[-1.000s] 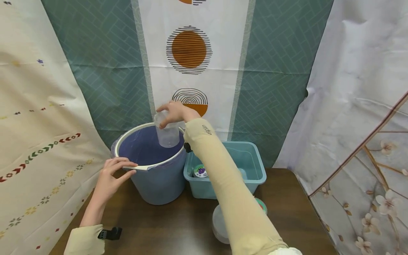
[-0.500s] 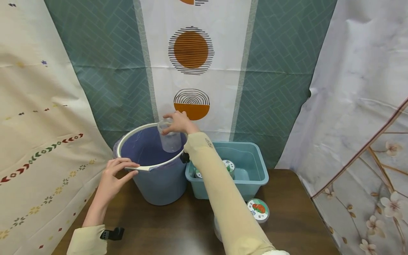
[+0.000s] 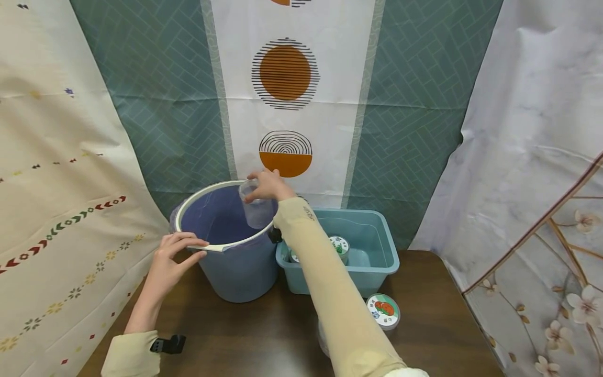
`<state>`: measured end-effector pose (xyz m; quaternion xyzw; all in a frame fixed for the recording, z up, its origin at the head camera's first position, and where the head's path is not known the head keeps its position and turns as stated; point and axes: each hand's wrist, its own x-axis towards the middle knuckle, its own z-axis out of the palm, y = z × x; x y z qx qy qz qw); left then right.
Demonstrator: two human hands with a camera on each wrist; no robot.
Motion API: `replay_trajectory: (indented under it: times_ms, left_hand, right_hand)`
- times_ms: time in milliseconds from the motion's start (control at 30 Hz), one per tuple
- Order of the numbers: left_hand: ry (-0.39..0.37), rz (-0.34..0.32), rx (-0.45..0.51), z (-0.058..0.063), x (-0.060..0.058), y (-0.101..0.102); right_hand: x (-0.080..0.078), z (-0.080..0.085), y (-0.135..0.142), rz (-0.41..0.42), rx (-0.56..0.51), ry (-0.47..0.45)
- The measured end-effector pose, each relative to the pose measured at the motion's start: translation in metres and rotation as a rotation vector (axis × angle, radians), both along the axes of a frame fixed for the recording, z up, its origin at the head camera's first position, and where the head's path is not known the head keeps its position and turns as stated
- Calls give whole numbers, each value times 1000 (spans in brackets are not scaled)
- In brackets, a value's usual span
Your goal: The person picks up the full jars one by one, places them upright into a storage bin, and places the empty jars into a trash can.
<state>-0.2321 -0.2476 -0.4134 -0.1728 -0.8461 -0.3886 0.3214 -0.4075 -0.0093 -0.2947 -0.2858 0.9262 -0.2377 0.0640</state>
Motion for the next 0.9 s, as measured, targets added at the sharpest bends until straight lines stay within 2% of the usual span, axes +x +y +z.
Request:
replay_trajectory:
  times_ms: [333, 600, 900]
  left_hand:
    - [5, -6, 0, 0, -1, 2]
    - [-14, -7, 1, 1, -1, 2]
    - [-22, 4, 4, 0, 1, 1]
  right_hand:
    - [-5, -5, 7, -6, 19, 35]
    - [0, -3, 16, 3, 12, 24]
    - [0, -15, 27, 2, -7, 27]
